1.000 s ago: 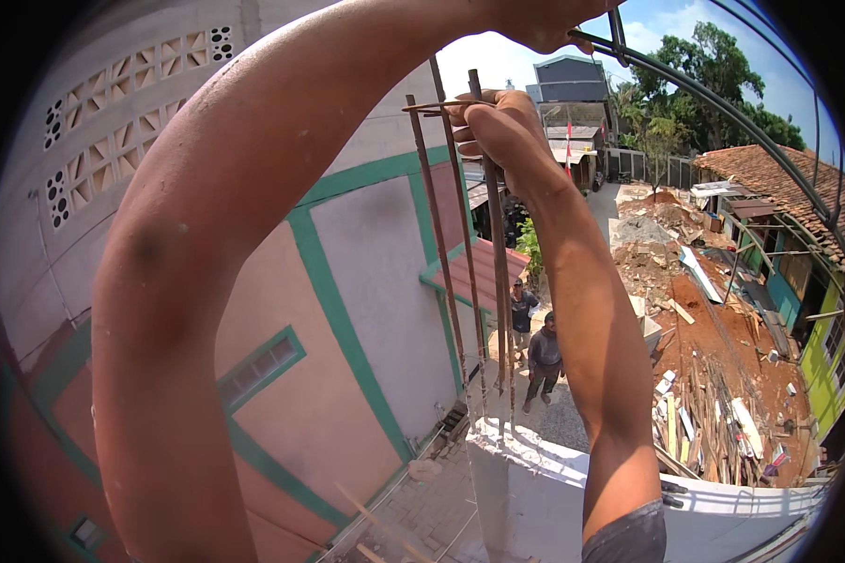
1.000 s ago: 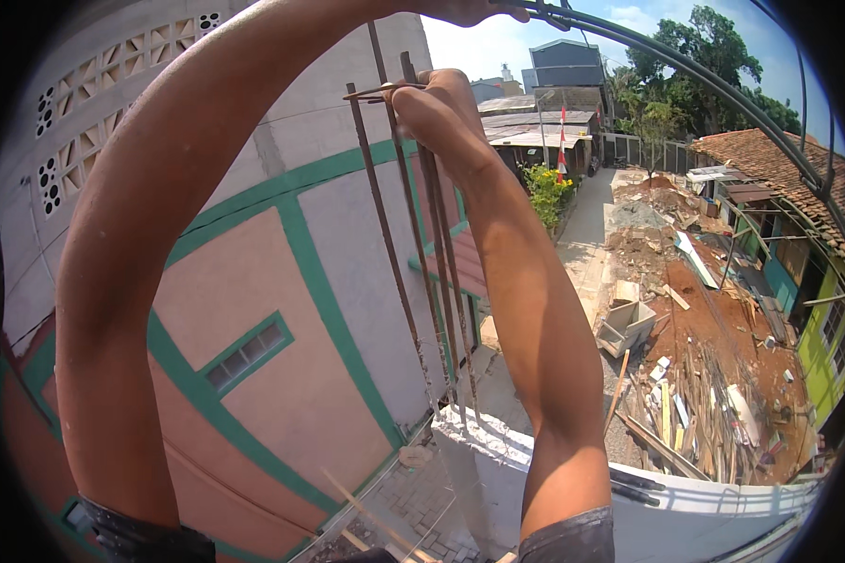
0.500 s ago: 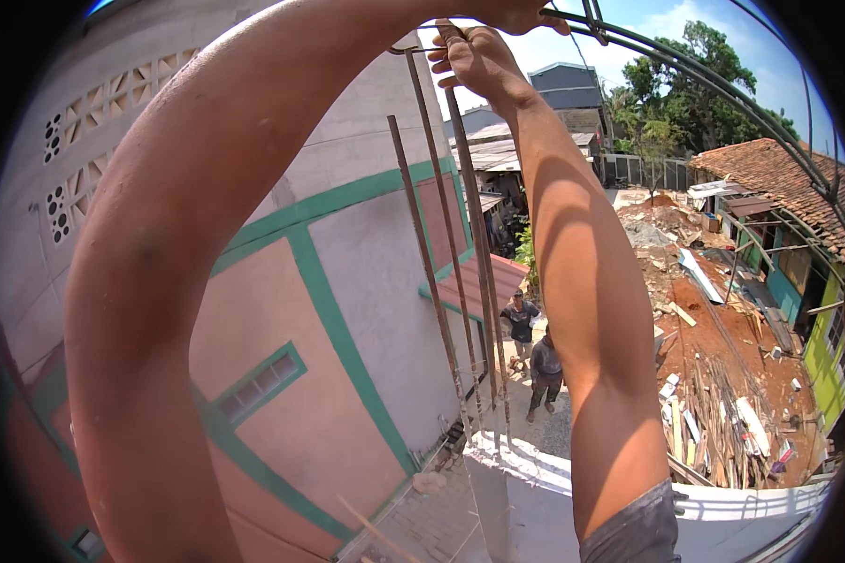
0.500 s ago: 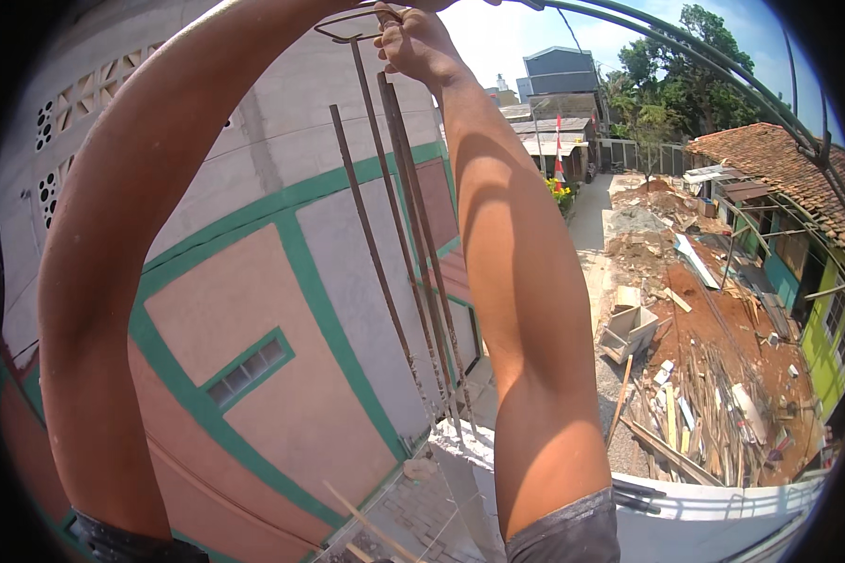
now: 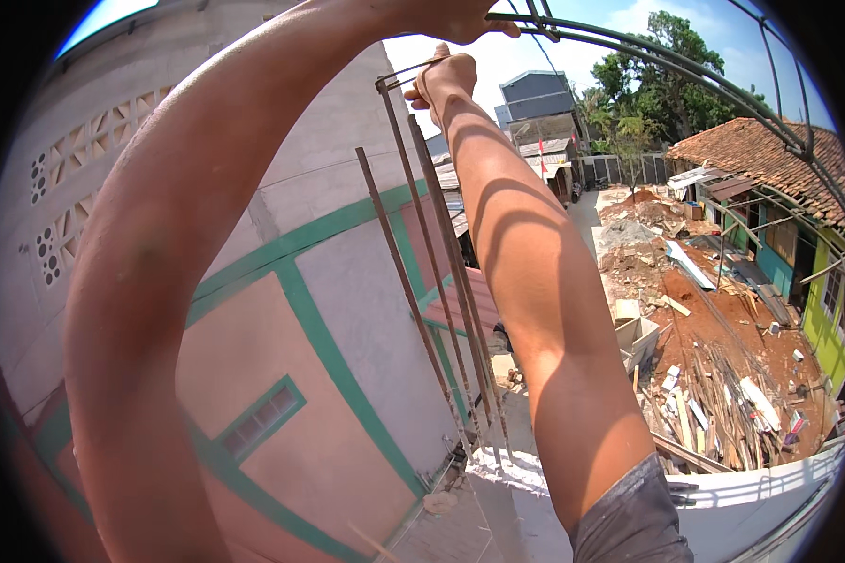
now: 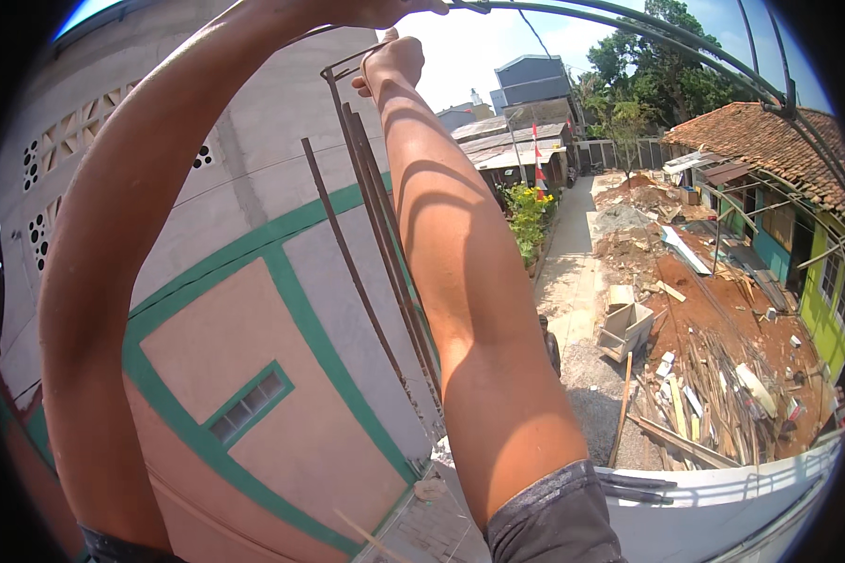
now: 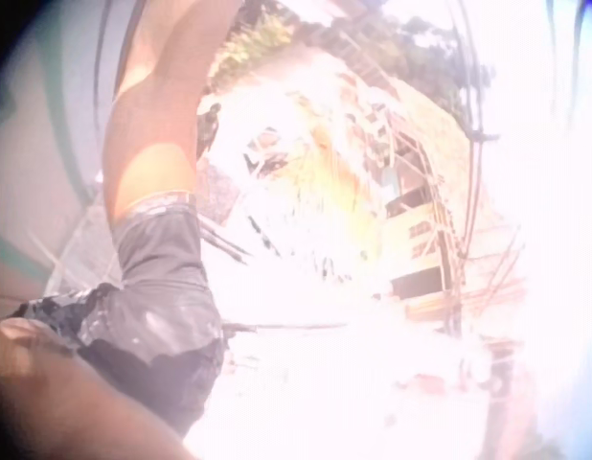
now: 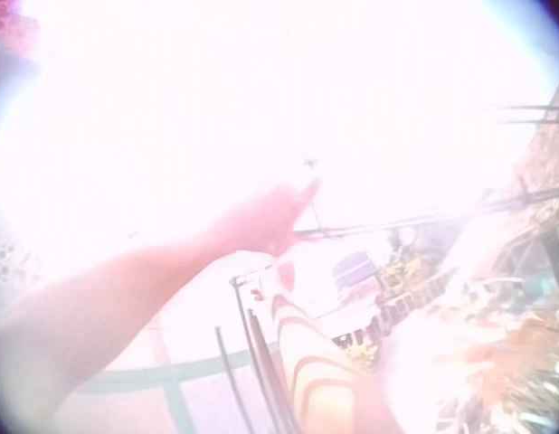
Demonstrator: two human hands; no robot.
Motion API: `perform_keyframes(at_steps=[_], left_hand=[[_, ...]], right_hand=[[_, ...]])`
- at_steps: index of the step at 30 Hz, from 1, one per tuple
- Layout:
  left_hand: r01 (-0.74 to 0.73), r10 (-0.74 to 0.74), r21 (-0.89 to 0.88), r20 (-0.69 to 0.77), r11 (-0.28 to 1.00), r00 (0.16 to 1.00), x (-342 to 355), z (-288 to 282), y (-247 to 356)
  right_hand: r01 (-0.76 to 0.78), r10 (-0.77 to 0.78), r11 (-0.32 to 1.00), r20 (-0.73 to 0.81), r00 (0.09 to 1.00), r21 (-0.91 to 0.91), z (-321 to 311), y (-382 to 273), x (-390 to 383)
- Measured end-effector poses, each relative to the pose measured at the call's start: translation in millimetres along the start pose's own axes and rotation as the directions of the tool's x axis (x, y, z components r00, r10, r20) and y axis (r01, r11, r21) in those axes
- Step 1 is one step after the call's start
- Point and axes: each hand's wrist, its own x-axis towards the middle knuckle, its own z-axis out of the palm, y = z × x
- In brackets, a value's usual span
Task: The person uses pliers to twist wire and secure vertical rebar rods within a metal frame cage on top of a construction wall.
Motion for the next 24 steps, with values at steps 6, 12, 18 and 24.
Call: perform_keyframes(at_steps=[6, 12, 18, 24], left_hand=[[-0.003, 0.003, 0.25, 0.0, 0.968, 1.0, 13.2, -1.7, -7.0], [-0.05, 0.055, 0.089, -0.048, 0.995, 0.997, 4.0, 15.4, -10.9], [-0.141, 0.165, 0.389, -0.028, 0.91, 0.986, -5.8, 43.2, -12.8], [-0.14, 0.148, 0.365, 0.007, 0.92, 0.989, -20.2, 64.6, 10.5]], right_hand=[[0.208, -0.331, 0.795, 0.122, 0.936, 0.57, -12.3, -3.6, 23.8], [0.296, -0.165, 0.899, -0.379, 0.911, 0.322, -116.5, 9.8, 9.2], [0.516, -0.418, 0.709, -0.303, 0.857, 0.48, -252.1, 8.3, -126.5], [0.498, -0.386, 0.712, -0.317, 0.866, 0.494, -240.3, -40.1, -190.7]])
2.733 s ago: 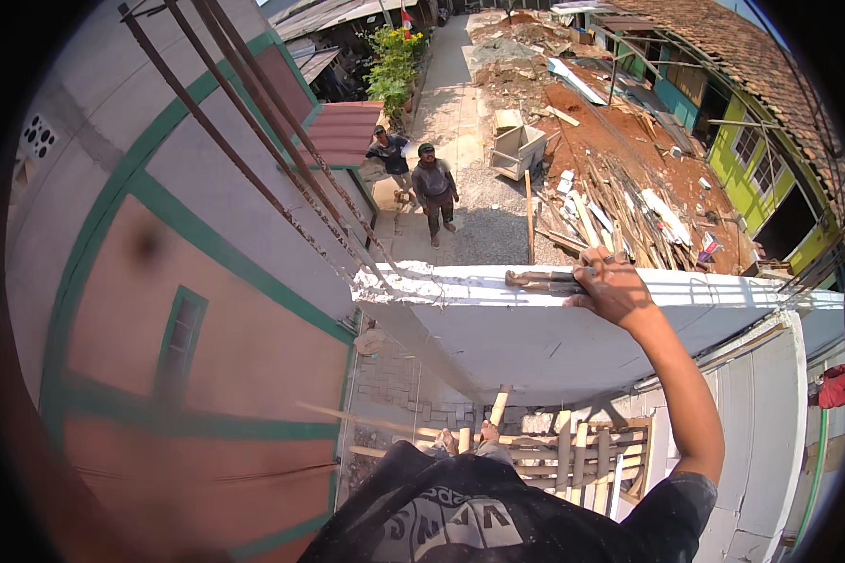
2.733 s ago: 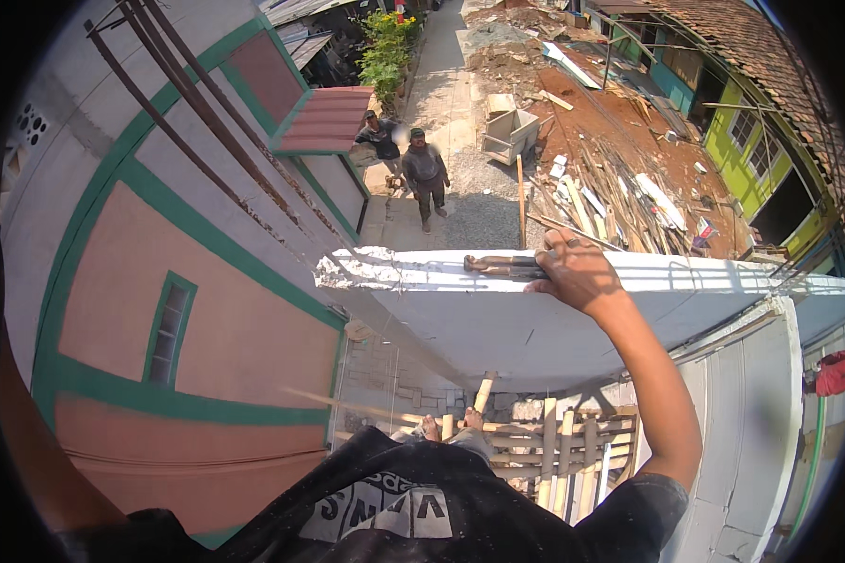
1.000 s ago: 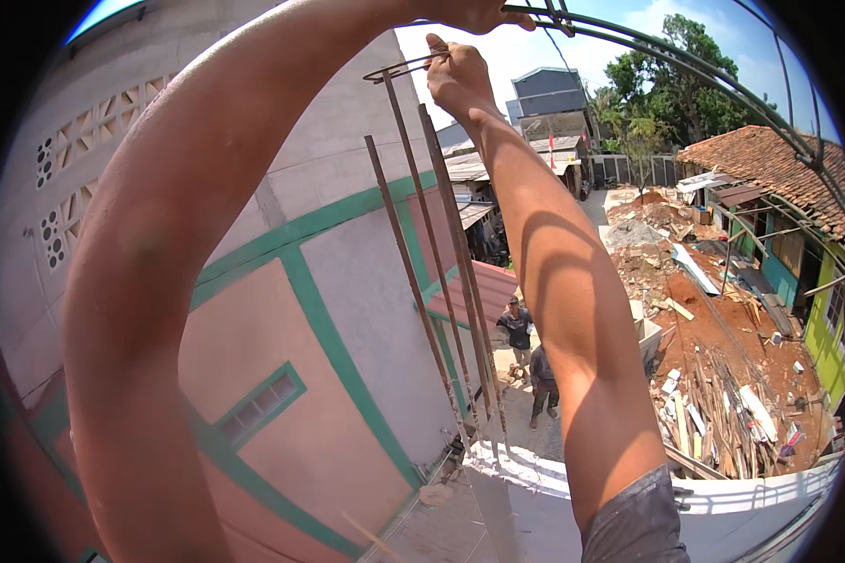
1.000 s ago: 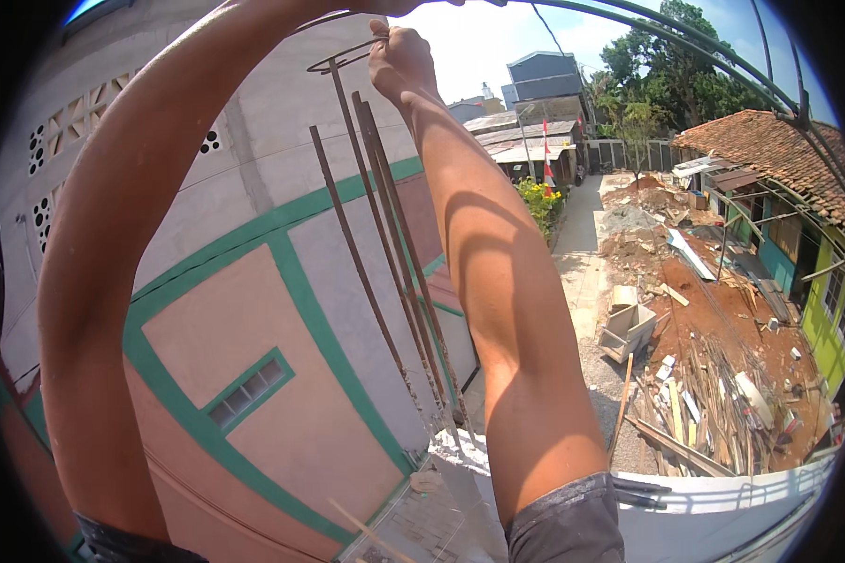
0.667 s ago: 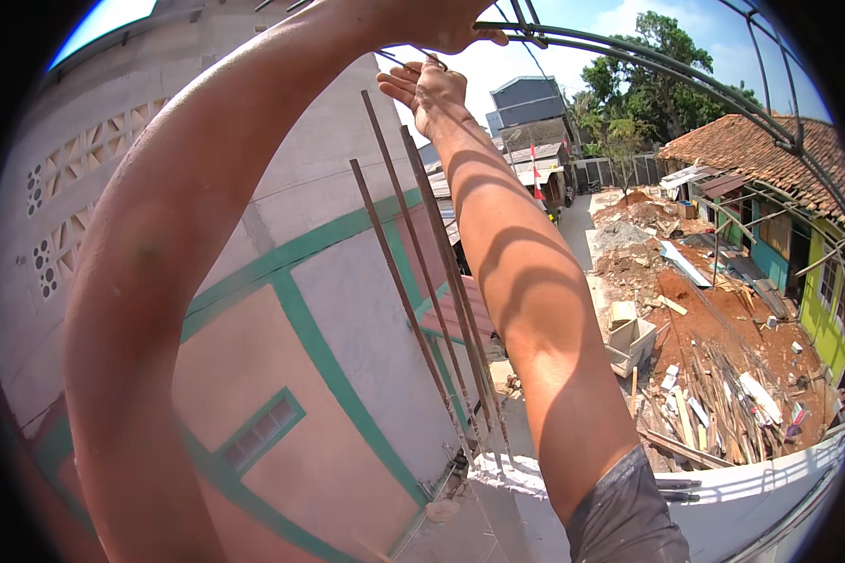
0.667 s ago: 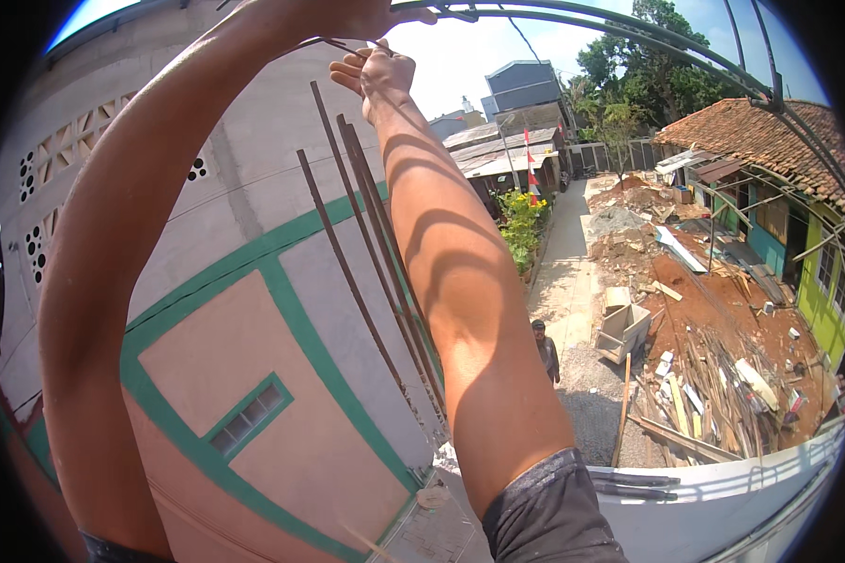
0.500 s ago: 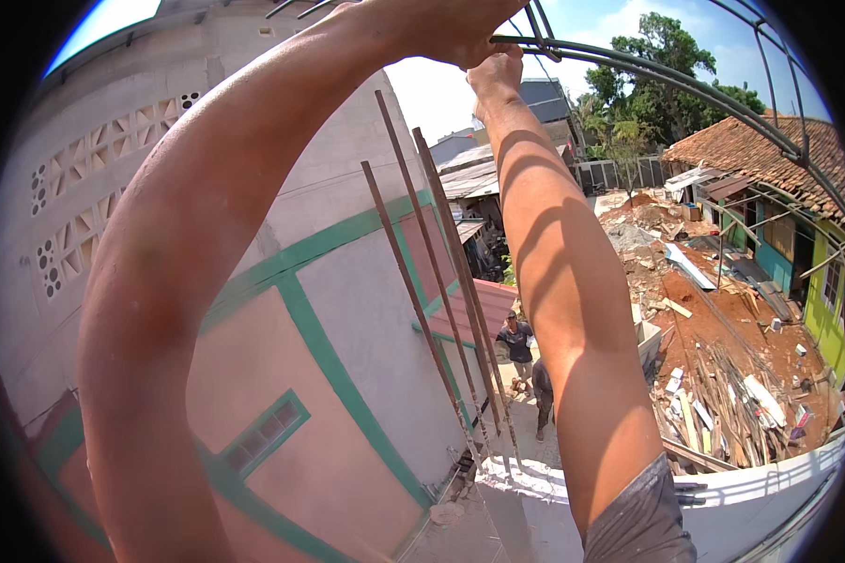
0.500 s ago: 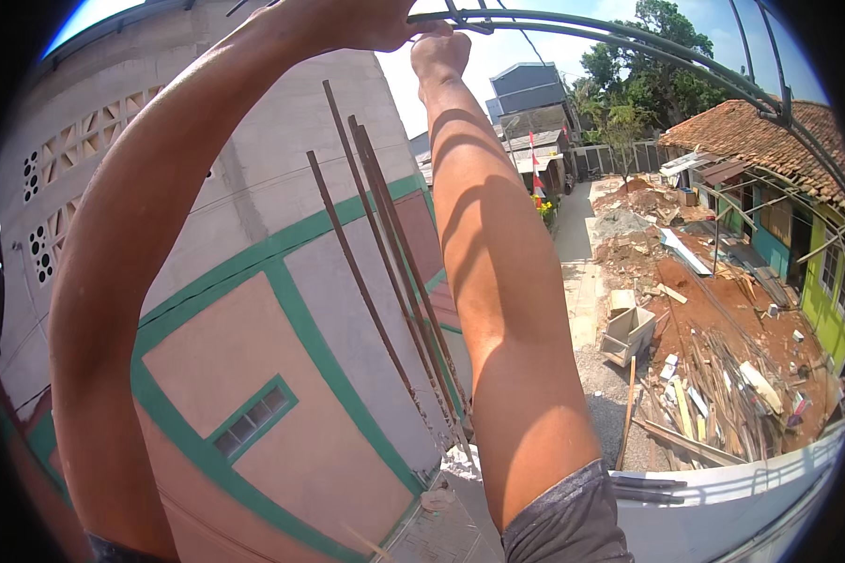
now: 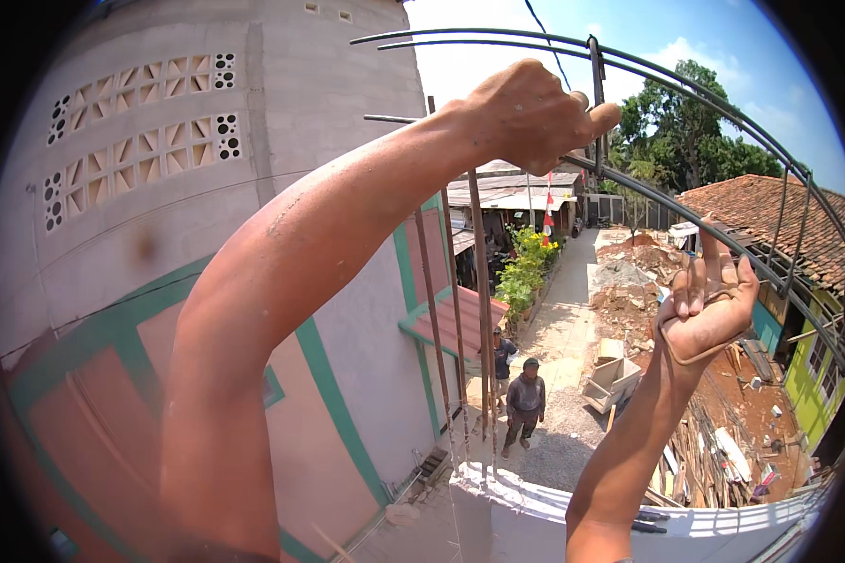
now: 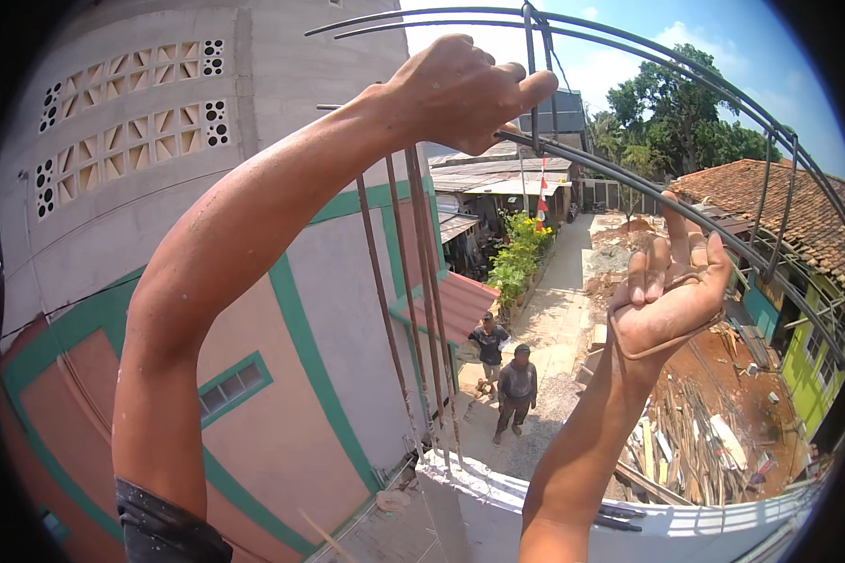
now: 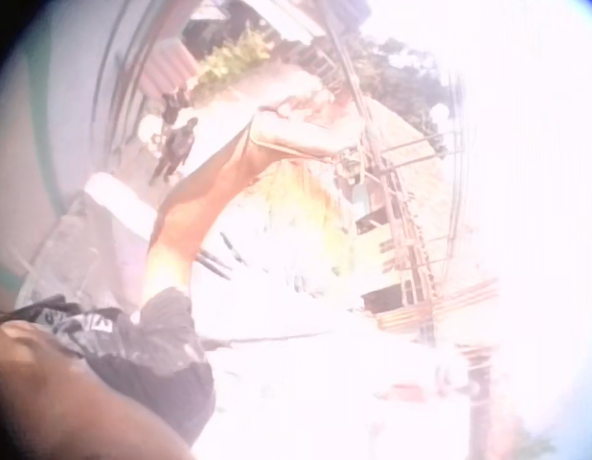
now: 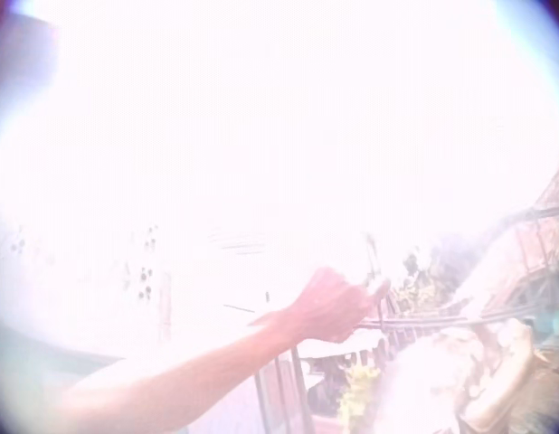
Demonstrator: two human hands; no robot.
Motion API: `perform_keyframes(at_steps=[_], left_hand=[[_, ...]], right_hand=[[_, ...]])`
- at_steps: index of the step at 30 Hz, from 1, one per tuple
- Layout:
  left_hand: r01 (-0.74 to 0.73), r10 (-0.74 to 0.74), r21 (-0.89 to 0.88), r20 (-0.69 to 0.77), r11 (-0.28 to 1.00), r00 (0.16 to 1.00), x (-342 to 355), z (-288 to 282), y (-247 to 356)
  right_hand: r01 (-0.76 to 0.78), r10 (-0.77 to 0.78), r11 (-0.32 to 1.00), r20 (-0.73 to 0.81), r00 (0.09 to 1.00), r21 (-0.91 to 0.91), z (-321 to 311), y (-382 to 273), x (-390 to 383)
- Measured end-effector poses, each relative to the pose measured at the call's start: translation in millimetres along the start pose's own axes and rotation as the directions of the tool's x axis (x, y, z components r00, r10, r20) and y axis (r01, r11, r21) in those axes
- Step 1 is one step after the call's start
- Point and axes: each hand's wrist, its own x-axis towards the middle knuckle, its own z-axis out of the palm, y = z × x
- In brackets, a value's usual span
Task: The person uses pliers to twist wire and secure vertical rebar rods within a metal frame cage on top of a construction wall.
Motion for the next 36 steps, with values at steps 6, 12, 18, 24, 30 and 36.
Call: perform_keyframes(at_steps=[6, 12, 18, 24, 30, 36], left_hand=[[-0.026, 0.026, -0.022, -0.018, 0.999, 1.0, -6.8, 1.2, 5.1], [-0.029, 0.018, -0.124, -0.091, 0.992, 0.996, -23.4, -16.9, -1.4], [0.366, -0.488, -0.565, -0.076, 0.74, 0.87, -62.7, -39.0, -48.2], [0.697, -0.775, -0.618, 0.215, 0.364, 0.594, -119.5, -36.7, -73.5], [0.723, -0.809, -0.457, 0.013, 0.518, 0.588, -188.3, 72.0, -70.1], [0.677, -0.722, -0.376, 0.03, 0.633, 0.691, -181.0, 76.8, -83.1]], right_hand=[[-0.166, 0.134, 0.909, -0.109, 0.985, -0.381, 26.1, 21.9, 14.1], [-0.205, 0.166, 0.9, -0.132, 0.977, -0.384, 17.3, 26.5, 10.6], [-0.231, 0.179, 0.89, -0.165, 0.97, -0.394, 6.1, 29.7, 1.8], [-0.263, 0.196, 0.88, -0.2, 0.96, -0.396, -2.0, 25.4, -8.9], [-0.314, 0.236, 0.876, -0.243, 0.941, -0.366, 0.2, 25.7, -18.8], [-0.289, 0.208, 0.872, -0.235, 0.95, -0.396, -2.7, 29.9, -14.9]])
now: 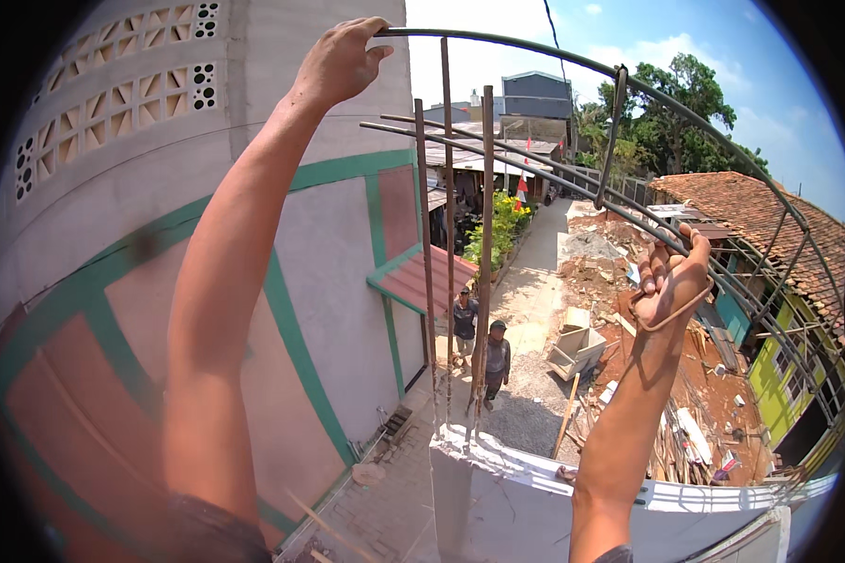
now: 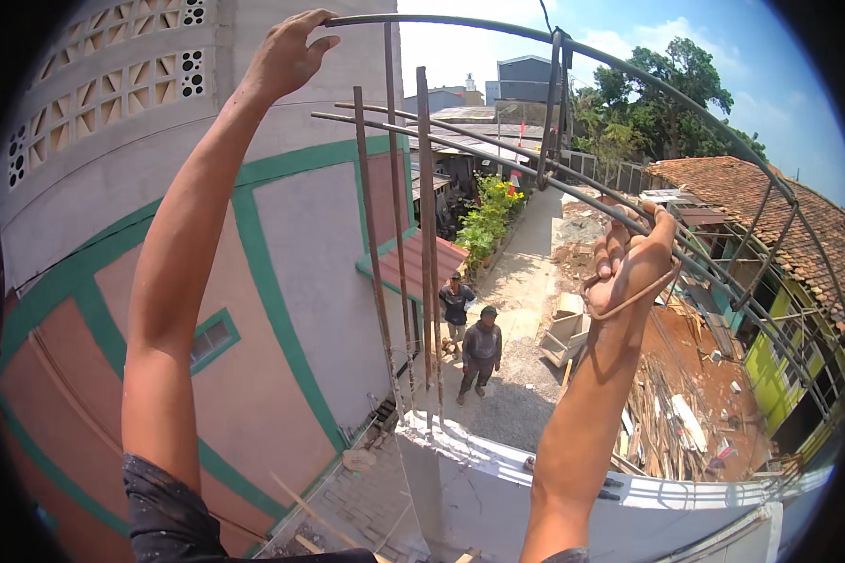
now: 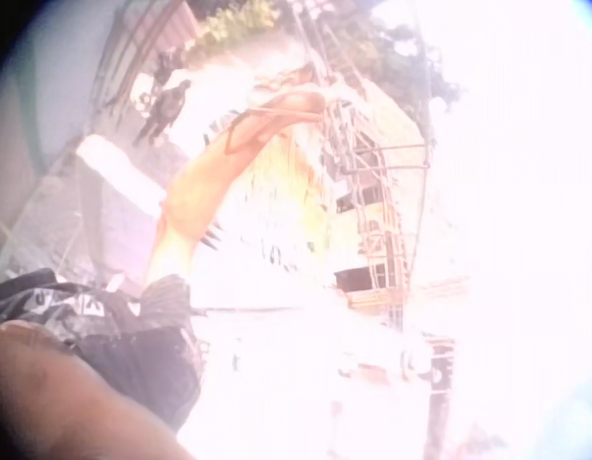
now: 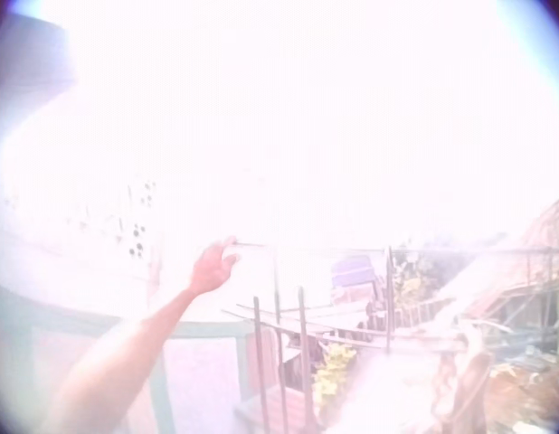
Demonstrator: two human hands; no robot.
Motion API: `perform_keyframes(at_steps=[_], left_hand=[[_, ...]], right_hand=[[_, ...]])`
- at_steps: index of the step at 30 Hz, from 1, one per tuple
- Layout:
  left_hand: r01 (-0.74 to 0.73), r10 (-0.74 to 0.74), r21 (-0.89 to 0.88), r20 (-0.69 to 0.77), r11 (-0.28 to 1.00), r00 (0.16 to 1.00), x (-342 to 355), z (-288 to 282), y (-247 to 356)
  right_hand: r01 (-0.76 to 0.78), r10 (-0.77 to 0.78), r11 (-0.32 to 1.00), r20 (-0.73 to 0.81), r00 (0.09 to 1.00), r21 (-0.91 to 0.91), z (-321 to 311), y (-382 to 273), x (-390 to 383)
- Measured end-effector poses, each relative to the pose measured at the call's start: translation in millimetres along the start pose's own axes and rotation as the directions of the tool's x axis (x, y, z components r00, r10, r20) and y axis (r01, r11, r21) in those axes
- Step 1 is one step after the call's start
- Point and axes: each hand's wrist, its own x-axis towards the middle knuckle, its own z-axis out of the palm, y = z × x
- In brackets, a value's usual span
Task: The person uses pliers to twist wire and secure vertical rebar rods within a metal frame cage on top of a construction wall.
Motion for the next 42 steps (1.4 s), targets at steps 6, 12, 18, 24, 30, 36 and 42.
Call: perform_keyframes(at_steps=[6, 12, 18, 24, 30, 36, 42], left_hand=[[0.052, -0.06, 0.068, 0.12, 0.996, 0.991, 18.2, 6.1, 1.4], [0.069, -0.056, -0.024, 0.359, 0.997, 0.932, -12.4, -15.2, 13.6], [0.113, 0.005, -0.37, 0.302, 0.922, 0.953, -44.4, -20.3, 8.3], [-0.06, 0.146, -0.352, 0.224, 0.934, 0.964, -65.3, -12.8, 16.1], [-0.115, 0.123, -0.274, 0.015, 0.955, 0.992, -24.2, 0.1, 4.5], [-0.035, 0.031, -0.202, -0.024, 0.979, 0.999, -17.8, 21.0, 17.4], [0.306, -0.248, -0.342, 0.204, 0.889, 0.947, -36.2, 1.0, 34.9]], right_hand=[[-0.007, 0.008, 0.999, 0.015, 1.0, -0.041, -2.0, -3.9, -8.4], [-0.064, 0.063, 0.998, -0.044, 0.997, -0.012, -24.0, 17.0, -31.8], [-0.119, 0.12, 0.993, -0.028, 0.992, 0.025, -45.3, 27.0, -53.8], [-0.118, 0.121, 0.993, -0.136, 0.983, 0.028, -44.1, 35.1, -57.6], [-0.074, 0.074, 0.996, -0.014, 0.997, -0.047, -28.9, 15.9, -24.7], [-0.1, 0.099, 0.995, -0.051, 0.994, -0.022, -15.0, 8.4, -25.4], [-0.136, 0.125, 0.989, -0.162, 0.979, -0.055, -27.6, 15.7, -42.8]])
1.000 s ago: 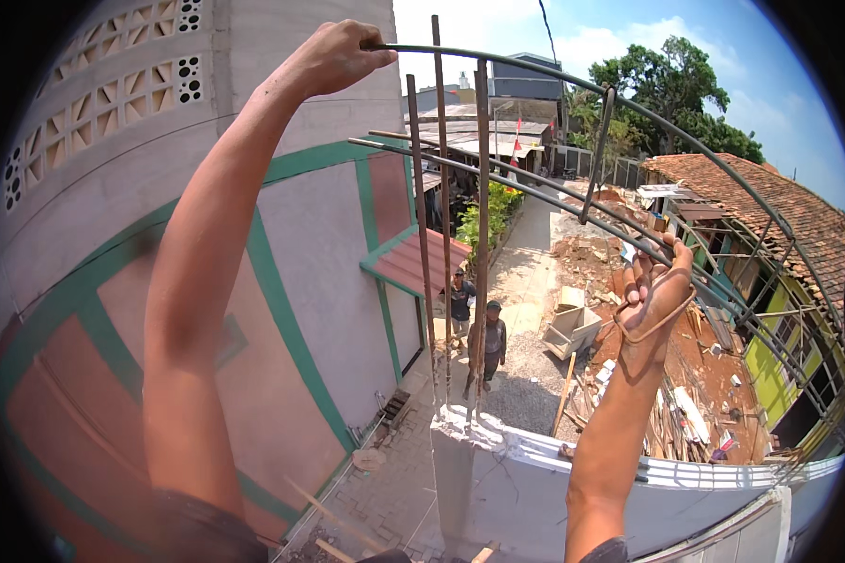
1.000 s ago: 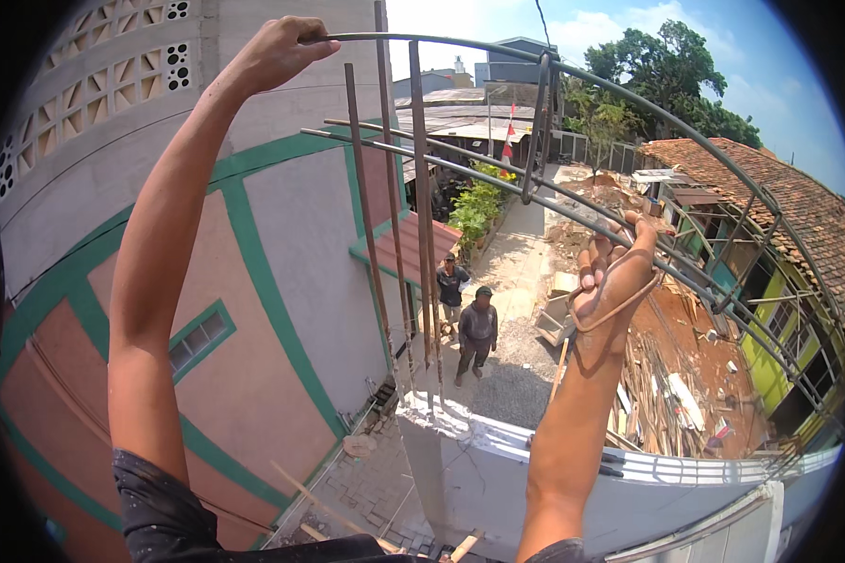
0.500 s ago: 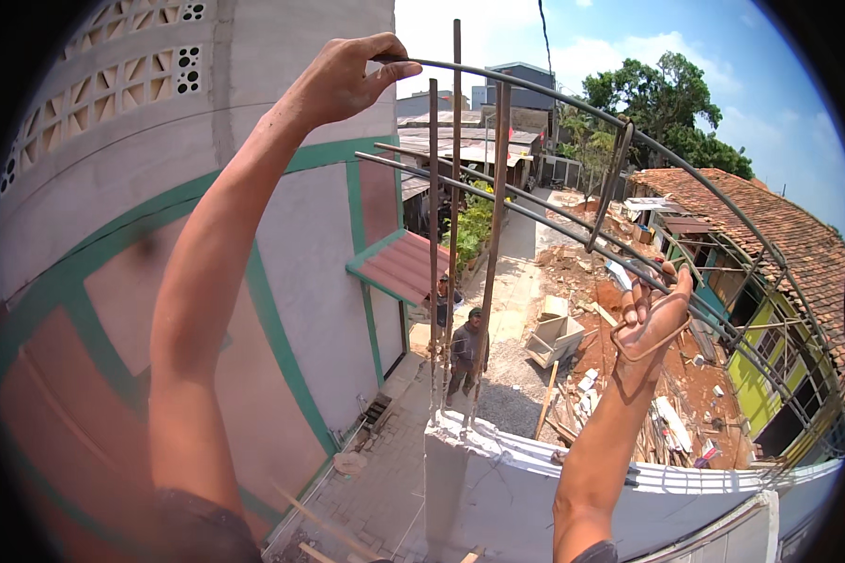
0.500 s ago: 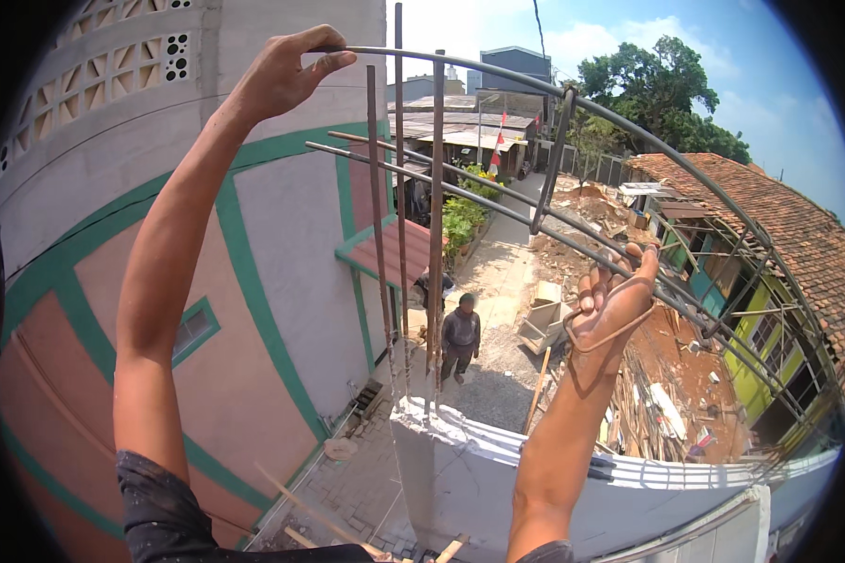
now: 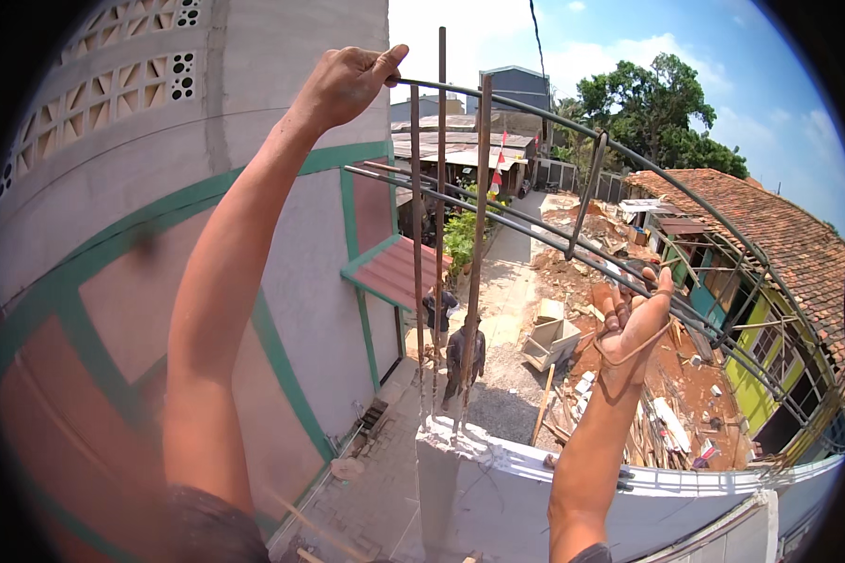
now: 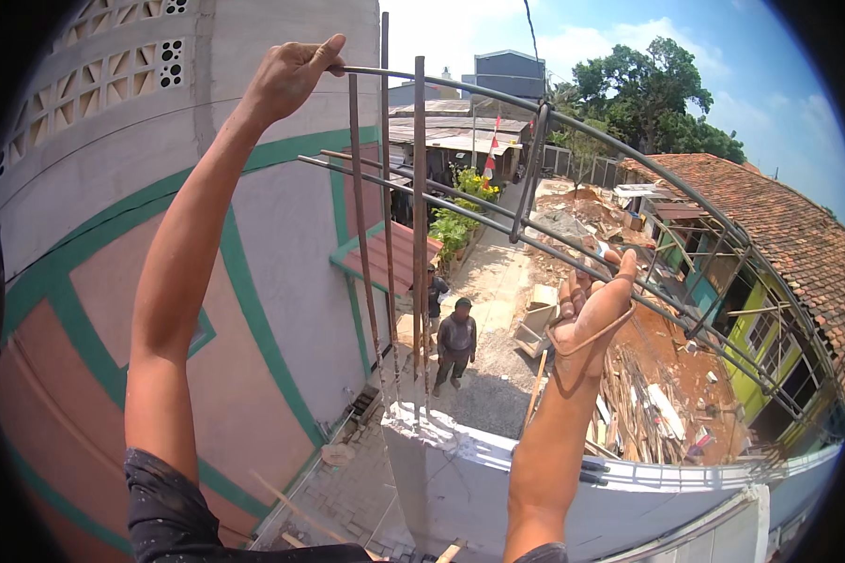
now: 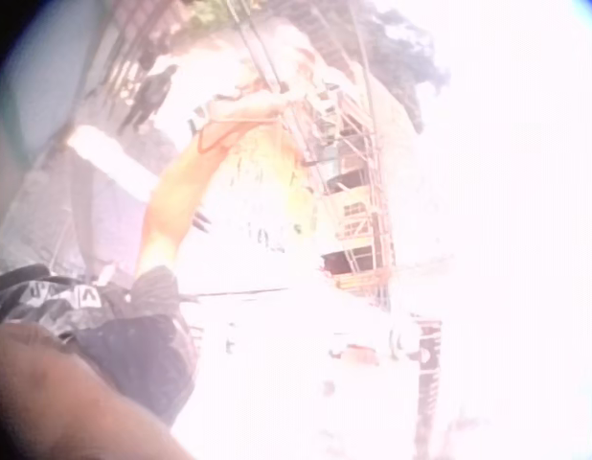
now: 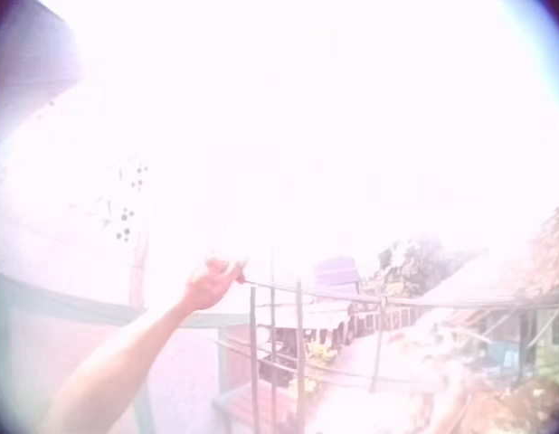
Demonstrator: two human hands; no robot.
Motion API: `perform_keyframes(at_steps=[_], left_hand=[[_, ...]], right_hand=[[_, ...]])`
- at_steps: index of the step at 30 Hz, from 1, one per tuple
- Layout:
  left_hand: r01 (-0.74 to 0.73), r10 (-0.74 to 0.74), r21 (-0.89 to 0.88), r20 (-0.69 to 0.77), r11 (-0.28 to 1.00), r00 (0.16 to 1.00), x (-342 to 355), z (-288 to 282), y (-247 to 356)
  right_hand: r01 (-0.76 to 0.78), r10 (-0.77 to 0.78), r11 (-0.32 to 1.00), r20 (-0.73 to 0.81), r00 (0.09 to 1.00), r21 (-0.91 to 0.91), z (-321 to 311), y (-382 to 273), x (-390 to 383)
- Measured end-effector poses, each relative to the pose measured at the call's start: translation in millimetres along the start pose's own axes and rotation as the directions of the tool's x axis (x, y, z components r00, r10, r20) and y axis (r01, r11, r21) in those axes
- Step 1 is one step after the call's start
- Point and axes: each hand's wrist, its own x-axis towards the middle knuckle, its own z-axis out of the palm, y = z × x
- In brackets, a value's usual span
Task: The person uses pliers to twist wire and secure vertical rebar rods within a metal frame cage on top of a construction wall.
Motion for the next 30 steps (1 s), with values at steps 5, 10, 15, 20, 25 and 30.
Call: perform_keyframes(at_steps=[5, 10, 15, 20, 25, 30], left_hand=[[-0.029, 0.029, -0.068, -0.001, 0.997, 1.0, -25.5, 7.4, -13.3], [0.123, -0.119, -0.119, 0.041, 0.985, 0.992, -101.1, 21.5, -15.4], [0.359, -0.54, -0.431, -0.44, 0.828, 0.718, -200.4, 61.0, -20.1], [0.573, -0.852, -0.772, 0.081, 0.274, 0.517, -318.9, 107.9, -11.0], [0.545, -0.631, -0.823, 0.339, 0.16, 0.697, -315.6, 103.3, 22.9], [0.232, -0.654, -0.846, 0.522, -0.481, 0.549, -295.6, 119.0, 41.4]], right_hand=[[-0.049, 0.052, 0.997, -0.061, 0.997, 0.052, -18.9, 17.3, -15.5], [-0.172, 0.172, 0.985, -0.118, 0.978, 0.006, -66.8, 57.0, -40.0], [-0.219, 0.229, 0.966, -0.06, 0.971, 0.14, -129.8, 88.1, -70.0], [-0.335, 0.349, 0.933, -0.103, 0.931, 0.134, -160.4, 103.0, -92.8], [-0.398, 0.407, 0.913, -0.123, 0.905, 0.092, -172.4, 100.6, -99.0], [-0.496, 0.504, 0.861, -0.306, 0.807, 0.111, -192.9, 106.8, -104.1]])
